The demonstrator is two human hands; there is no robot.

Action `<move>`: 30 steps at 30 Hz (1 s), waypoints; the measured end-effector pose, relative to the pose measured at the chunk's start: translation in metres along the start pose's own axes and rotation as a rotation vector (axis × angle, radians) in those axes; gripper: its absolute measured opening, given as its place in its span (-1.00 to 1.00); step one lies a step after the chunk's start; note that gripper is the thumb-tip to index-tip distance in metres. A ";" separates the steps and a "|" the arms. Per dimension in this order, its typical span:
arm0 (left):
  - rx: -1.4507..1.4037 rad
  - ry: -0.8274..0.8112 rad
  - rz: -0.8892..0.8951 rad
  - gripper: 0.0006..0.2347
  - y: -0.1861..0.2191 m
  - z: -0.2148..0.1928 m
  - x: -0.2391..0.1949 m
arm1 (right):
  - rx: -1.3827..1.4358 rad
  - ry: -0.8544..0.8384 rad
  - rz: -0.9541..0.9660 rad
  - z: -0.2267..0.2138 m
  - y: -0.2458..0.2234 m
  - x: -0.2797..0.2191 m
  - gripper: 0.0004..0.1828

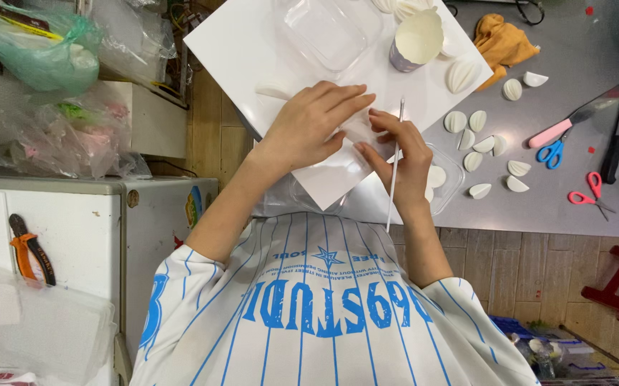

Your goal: The person repeatedly picks up small white dough pieces, uses a thin white stick to press and shape them into curved forms, and places the shaped pieces into a clear plastic container. The process is repeated for multiple pieces throughout the clip.

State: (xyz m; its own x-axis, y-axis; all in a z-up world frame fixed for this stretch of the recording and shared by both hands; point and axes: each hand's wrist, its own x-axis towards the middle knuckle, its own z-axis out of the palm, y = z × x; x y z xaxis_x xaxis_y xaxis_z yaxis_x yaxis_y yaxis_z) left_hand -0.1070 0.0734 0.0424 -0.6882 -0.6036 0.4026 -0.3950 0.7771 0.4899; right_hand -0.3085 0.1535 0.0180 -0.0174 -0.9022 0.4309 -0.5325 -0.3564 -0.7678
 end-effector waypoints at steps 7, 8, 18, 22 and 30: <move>0.080 -0.131 0.144 -0.46 -0.013 0.013 0.016 | -0.108 -0.052 -0.050 -0.007 0.006 -0.011 -0.48; 0.102 -0.125 0.161 -0.48 -0.014 0.011 0.017 | -0.117 -0.062 -0.047 -0.009 0.007 -0.011 -0.48; 0.281 0.290 0.107 -0.48 -0.029 -0.071 -0.024 | -0.087 -0.177 -0.148 -0.020 -0.004 0.000 -0.33; 0.269 0.323 -0.253 -0.44 -0.067 -0.078 -0.033 | -0.063 -0.357 -0.173 -0.026 -0.008 0.016 -0.19; 0.365 0.392 -0.171 -0.46 -0.071 -0.046 -0.054 | -0.125 -0.553 -0.091 -0.022 0.000 0.035 -0.21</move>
State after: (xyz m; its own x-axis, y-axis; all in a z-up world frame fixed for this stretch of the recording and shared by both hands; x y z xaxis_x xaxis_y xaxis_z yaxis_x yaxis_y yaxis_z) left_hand -0.0140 0.0433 0.0212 -0.3459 -0.6933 0.6322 -0.7143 0.6315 0.3017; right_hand -0.3278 0.1272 0.0437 0.4605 -0.8741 0.1549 -0.6079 -0.4376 -0.6626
